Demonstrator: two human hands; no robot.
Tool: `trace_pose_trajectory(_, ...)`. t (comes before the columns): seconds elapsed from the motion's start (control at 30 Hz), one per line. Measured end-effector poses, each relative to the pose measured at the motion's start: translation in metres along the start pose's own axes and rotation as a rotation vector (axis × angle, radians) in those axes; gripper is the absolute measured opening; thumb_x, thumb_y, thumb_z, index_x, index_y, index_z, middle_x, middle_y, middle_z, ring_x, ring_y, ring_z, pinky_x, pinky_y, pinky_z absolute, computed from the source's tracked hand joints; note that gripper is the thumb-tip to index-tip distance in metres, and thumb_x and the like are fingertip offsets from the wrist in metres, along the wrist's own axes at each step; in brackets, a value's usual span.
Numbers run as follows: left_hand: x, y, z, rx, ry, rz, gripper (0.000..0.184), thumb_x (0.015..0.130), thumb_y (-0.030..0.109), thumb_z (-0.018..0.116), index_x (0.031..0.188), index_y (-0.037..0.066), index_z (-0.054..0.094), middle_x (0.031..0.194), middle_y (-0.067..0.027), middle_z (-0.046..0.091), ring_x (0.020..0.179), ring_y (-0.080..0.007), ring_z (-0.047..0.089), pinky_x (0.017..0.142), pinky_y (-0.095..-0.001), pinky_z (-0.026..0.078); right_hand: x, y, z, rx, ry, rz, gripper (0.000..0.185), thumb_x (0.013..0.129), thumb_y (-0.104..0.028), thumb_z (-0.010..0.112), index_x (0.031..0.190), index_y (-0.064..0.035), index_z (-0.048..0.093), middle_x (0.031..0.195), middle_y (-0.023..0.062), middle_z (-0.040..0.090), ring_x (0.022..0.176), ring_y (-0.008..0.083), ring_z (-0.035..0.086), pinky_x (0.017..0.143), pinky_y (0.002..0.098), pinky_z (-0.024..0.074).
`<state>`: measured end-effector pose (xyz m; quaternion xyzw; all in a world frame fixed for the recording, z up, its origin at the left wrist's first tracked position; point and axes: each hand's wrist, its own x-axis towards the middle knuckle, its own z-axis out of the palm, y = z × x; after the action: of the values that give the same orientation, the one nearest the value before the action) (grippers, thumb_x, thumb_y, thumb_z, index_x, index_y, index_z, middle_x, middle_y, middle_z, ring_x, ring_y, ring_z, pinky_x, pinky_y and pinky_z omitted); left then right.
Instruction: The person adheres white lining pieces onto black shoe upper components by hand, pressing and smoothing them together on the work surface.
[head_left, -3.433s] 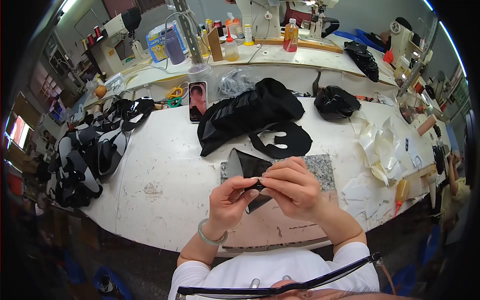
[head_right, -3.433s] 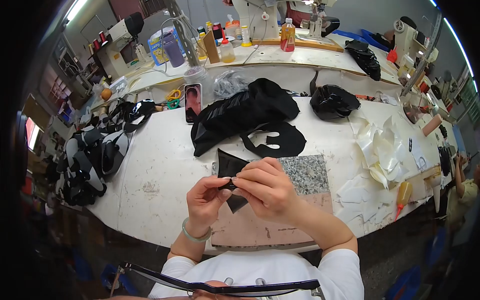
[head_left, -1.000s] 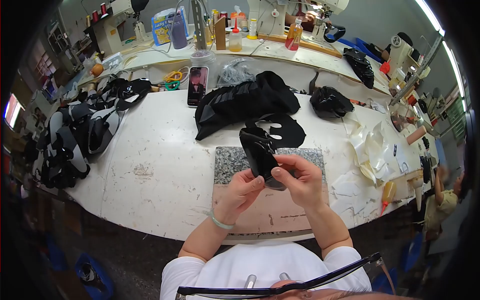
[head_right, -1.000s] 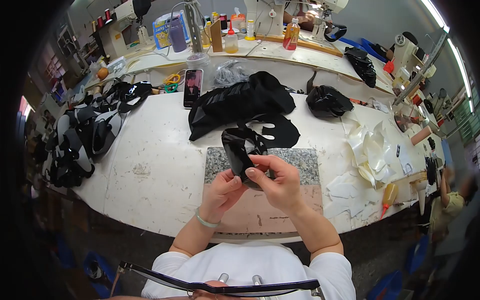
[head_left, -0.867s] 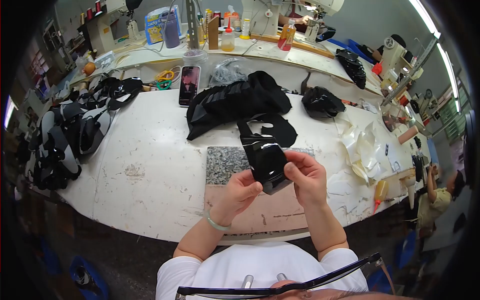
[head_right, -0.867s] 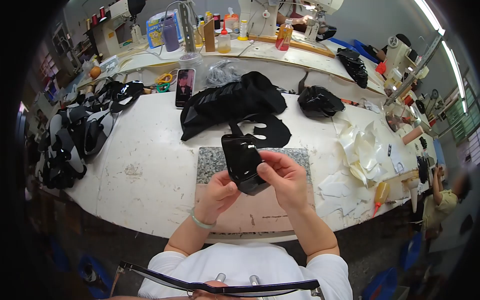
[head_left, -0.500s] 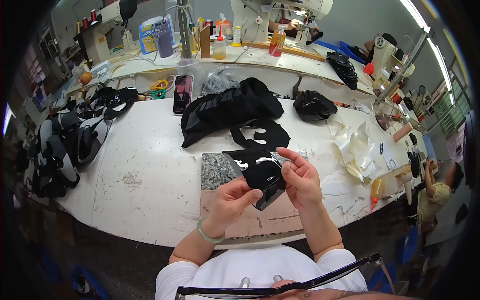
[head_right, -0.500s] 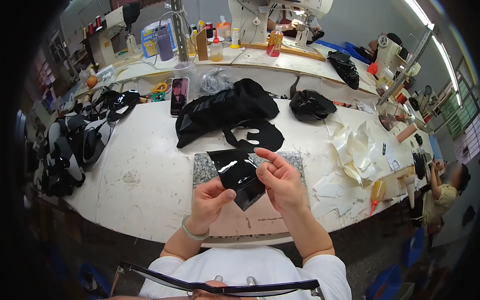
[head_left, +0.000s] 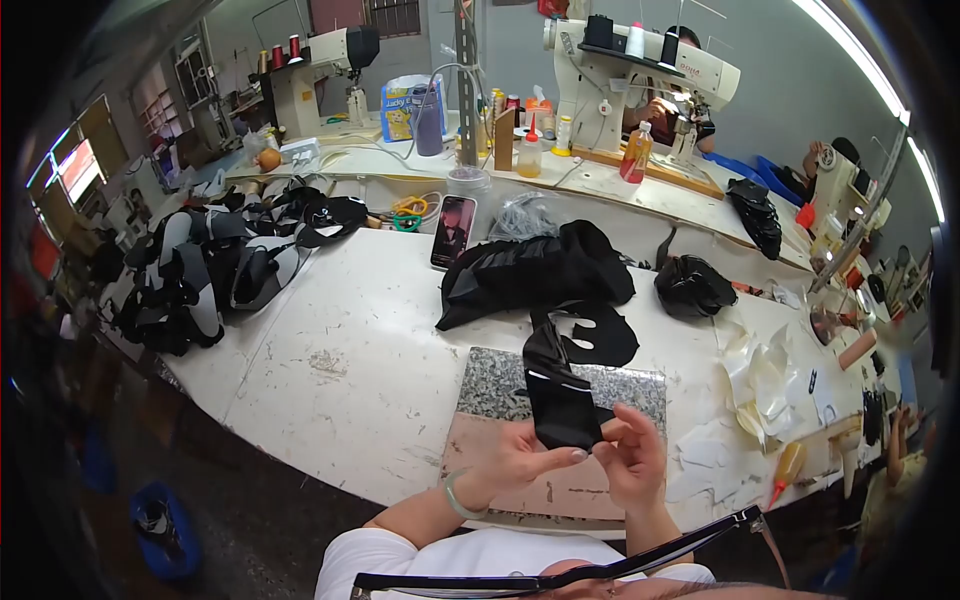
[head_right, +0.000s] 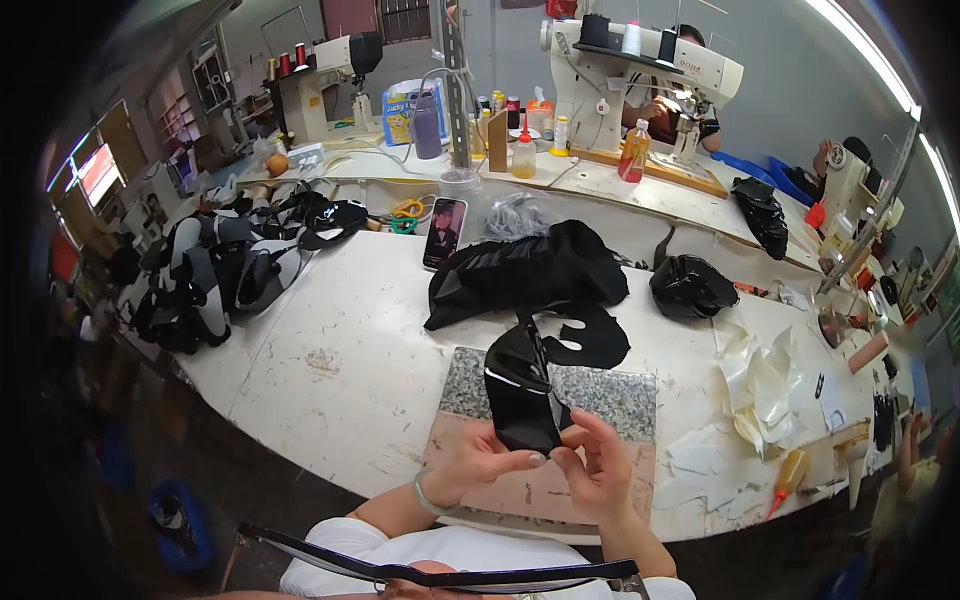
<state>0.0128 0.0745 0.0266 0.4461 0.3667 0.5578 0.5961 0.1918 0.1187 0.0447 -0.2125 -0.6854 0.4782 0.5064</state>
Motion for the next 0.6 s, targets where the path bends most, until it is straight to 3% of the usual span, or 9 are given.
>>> trace_pose_trajectory(0.17,0.002,0.002,0.004,0.349,0.017,0.312,0.027,0.079,0.007,0.075,0.104,0.001,0.066,0.1,-0.0017,0.067,0.089,-0.0097,0.061,0.077,-0.0247,0.048,-0.007,0.014,-0.009,0.163,-0.008,0.231,0.047,0.079,0.012,0.065,0.123,0.0046,0.05,0.091,0.0079,0.06,0.085,0.0121,0.056,0.076,0.0239,0.0444)
trace_pose_trajectory(0.27,-0.003,-0.001,-0.003,0.605,-0.051,0.267,0.03,0.079,0.006,0.075,0.107,0.001,0.064,0.106,-0.004,0.065,0.095,-0.0123,0.061,0.081,-0.0268,0.048,-0.014,0.028,-0.018,0.182,-0.028,0.199,0.035,0.077,0.01,0.067,0.111,0.0033,0.058,0.092,0.0091,0.062,0.085,0.0153,0.058,0.076,0.026,0.0459)
trace_pose_trajectory(0.37,0.0,-0.029,-0.014,0.139,0.012,0.163,0.036,0.085,0.006,0.069,0.119,0.0,0.057,0.111,-0.0046,0.063,0.101,-0.0135,0.058,0.088,-0.027,0.045,-0.017,0.037,-0.025,0.019,-0.106,0.066,0.027,0.074,0.009,0.07,0.099,0.0011,0.063,0.092,0.0101,0.063,0.085,0.0205,0.06,0.078,0.0306,0.0476)
trace_pose_trajectory(0.47,0.005,-0.006,-0.009,-0.247,0.059,0.034,0.032,0.086,0.002,0.066,0.117,-0.001,0.057,0.109,-0.0041,0.064,0.098,-0.013,0.059,0.087,-0.0256,0.046,-0.027,0.049,-0.024,-0.181,-0.176,-0.022,0.026,0.069,0.009,0.072,0.092,-0.0003,0.064,0.089,0.0096,0.063,0.083,0.0248,0.061,0.083,0.0355,0.0482)
trace_pose_trajectory(0.53,0.005,-0.007,-0.015,0.114,-0.009,0.102,0.029,0.086,-0.001,0.065,0.114,0.0,0.059,0.109,-0.0049,0.064,0.097,-0.0141,0.06,0.085,-0.0261,0.047,-0.029,0.049,-0.026,-0.265,-0.237,0.021,0.026,0.071,0.004,0.072,0.096,-0.0012,0.065,0.094,0.009,0.066,0.09,0.026,0.062,0.088,0.0385,0.0473)
trace_pose_trajectory(0.6,0.011,0.009,-0.018,0.501,-0.104,0.183,0.022,0.08,-0.002,0.065,0.101,0.004,0.064,0.101,-0.0064,0.066,0.091,-0.0164,0.062,0.077,-0.0295,0.048,-0.021,0.04,-0.044,-0.264,-0.239,0.111,0.022,0.073,0.003,0.07,0.095,-0.0004,0.066,0.098,0.0108,0.067,0.092,0.0264,0.064,0.085,0.0372,0.0486)
